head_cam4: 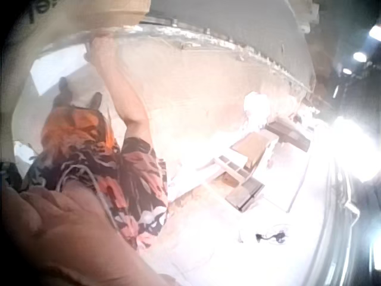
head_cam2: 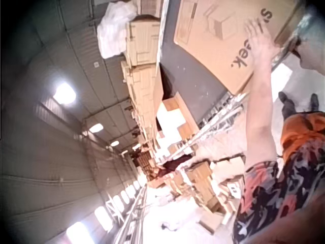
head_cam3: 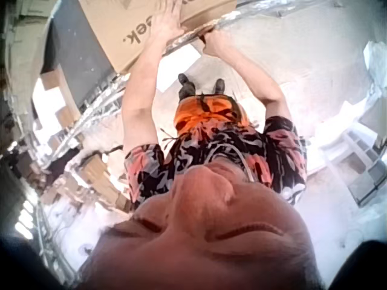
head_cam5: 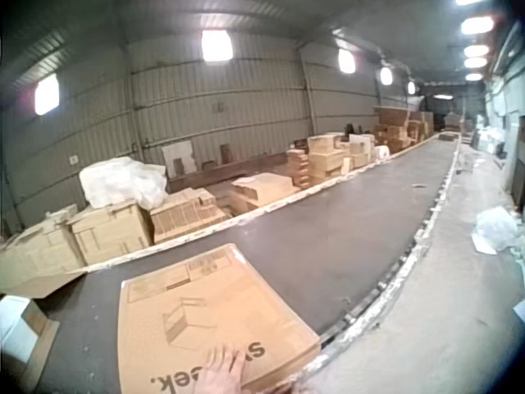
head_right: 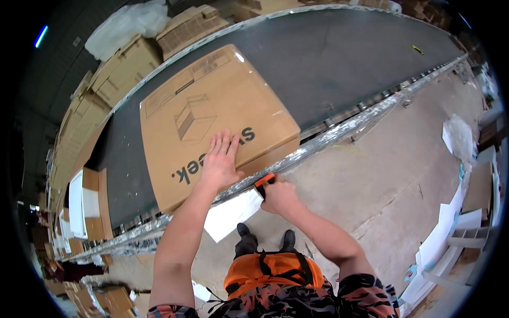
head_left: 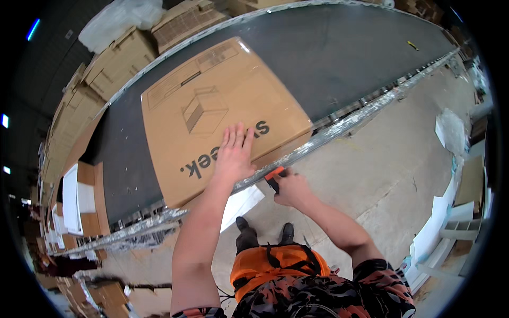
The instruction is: The person packs a flat-pack furniture item into a cardboard box on a conveyor belt, placing foam protective sheets inside the box and using a handheld tape dispenser to seal the edges.
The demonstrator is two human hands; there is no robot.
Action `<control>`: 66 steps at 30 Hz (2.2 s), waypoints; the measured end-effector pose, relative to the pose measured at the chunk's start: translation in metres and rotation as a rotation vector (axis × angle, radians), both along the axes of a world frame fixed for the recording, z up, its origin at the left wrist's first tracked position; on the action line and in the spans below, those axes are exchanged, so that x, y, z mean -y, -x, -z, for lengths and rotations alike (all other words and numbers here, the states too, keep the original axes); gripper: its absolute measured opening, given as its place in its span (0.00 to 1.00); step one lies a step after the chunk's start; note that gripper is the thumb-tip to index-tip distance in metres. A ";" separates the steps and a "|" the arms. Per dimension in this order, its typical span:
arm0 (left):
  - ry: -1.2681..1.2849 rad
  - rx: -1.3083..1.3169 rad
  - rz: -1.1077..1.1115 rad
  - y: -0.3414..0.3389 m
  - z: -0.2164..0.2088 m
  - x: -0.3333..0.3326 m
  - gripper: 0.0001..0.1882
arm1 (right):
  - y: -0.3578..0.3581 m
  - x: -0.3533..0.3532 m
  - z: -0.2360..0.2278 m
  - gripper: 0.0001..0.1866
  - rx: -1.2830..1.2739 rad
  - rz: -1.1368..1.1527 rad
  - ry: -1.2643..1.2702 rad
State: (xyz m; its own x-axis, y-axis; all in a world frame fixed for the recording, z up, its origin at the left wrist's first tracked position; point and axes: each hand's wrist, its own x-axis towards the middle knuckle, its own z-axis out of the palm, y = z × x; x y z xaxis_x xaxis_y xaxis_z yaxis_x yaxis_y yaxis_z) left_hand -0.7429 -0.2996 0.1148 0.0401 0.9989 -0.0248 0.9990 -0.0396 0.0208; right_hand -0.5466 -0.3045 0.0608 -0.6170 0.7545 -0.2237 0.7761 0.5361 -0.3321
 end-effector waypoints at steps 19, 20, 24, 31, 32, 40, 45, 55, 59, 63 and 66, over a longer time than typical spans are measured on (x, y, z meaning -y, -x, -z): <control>-0.033 0.023 0.065 0.010 -0.001 0.012 0.53 | -0.072 0.147 0.028 0.29 -0.237 0.464 0.010; -0.017 0.053 0.042 0.022 -0.009 0.030 0.53 | -0.074 0.152 0.027 0.29 -0.212 0.498 0.024; 0.083 -0.033 0.033 0.088 -0.030 0.110 0.55 | -0.101 0.174 0.035 0.29 -0.199 0.619 0.022; -0.120 0.149 -0.113 0.149 0.016 0.170 0.56 | 0.023 0.116 -0.072 0.29 -0.448 0.246 -0.151; -0.175 0.187 -0.143 0.146 0.018 0.170 0.56 | 0.050 0.100 -0.085 0.28 -0.475 0.165 -0.259; -0.314 0.376 -0.070 0.136 0.020 0.158 0.56 | 0.231 0.011 -0.166 0.21 0.218 -0.107 -0.175; -0.266 0.324 -0.028 0.144 0.023 0.162 0.56 | 0.174 0.068 -0.152 0.20 0.156 -0.202 -0.029; -0.114 0.039 0.048 0.128 0.015 0.147 0.44 | 0.169 0.114 -0.012 0.17 0.401 -0.160 -0.070; -0.174 0.070 0.040 0.139 0.025 0.147 0.43 | 0.155 0.120 -0.027 0.20 0.247 -0.124 -0.017; -0.232 0.078 0.046 0.138 0.038 0.147 0.42 | 0.087 0.103 -0.090 0.29 -0.522 0.293 0.574; -0.253 0.066 0.076 0.134 0.042 0.146 0.41 | 0.079 0.062 -0.092 0.33 -1.066 0.484 0.423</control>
State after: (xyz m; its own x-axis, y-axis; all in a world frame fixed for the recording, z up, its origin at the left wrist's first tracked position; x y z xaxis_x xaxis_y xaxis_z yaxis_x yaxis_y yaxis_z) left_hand -0.8774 -0.4458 0.0731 0.1085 0.9670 0.2304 0.9898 -0.1267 0.0657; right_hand -0.6256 -0.3665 0.1532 -0.3188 0.9457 -0.0636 0.1019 -0.0325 -0.9943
